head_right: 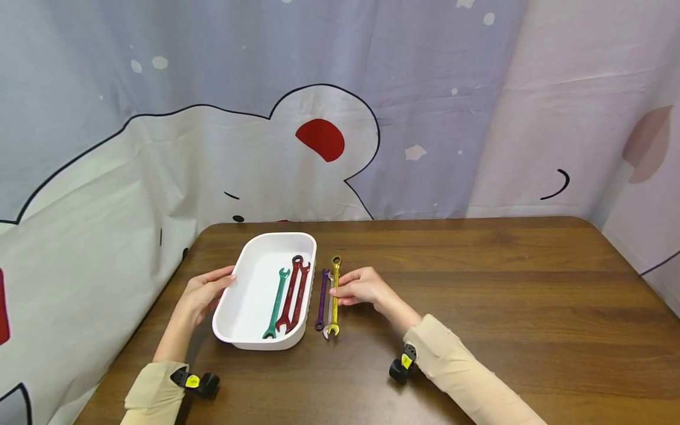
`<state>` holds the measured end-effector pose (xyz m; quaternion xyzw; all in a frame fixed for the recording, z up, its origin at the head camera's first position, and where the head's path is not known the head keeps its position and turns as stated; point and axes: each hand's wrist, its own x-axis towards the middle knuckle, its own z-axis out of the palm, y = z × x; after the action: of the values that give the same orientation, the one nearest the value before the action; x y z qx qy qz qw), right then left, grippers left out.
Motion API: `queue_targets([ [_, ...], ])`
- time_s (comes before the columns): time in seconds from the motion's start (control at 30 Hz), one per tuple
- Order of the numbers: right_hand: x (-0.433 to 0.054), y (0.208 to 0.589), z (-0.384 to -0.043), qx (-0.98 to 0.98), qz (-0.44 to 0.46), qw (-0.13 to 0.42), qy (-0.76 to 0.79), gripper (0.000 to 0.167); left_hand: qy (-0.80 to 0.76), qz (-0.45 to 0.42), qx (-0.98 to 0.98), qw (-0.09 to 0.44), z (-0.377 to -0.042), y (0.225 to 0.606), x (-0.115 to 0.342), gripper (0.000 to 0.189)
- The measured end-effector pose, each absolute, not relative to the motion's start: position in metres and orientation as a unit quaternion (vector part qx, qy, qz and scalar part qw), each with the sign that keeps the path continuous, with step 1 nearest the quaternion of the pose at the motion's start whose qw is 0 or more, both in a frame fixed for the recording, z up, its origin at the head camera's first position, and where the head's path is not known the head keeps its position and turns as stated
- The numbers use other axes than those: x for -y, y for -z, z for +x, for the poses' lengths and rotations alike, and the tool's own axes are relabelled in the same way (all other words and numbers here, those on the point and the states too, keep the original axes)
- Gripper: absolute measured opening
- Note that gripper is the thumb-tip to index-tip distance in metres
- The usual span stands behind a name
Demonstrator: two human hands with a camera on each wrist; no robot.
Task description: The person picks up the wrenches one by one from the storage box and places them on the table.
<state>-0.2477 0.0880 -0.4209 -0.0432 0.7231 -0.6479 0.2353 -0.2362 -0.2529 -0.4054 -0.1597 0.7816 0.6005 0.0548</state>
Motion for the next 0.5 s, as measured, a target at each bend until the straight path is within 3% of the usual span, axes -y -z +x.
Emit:
queue_targets([
  [0.5, -0.0935, 0.4231, -0.2481, -0.742, -0.028, 0.232, 0.628, 0.035, -0.598, -0.161, -0.783, 0.055, -0.2365, 0.4061, 0.2526, 0.05],
])
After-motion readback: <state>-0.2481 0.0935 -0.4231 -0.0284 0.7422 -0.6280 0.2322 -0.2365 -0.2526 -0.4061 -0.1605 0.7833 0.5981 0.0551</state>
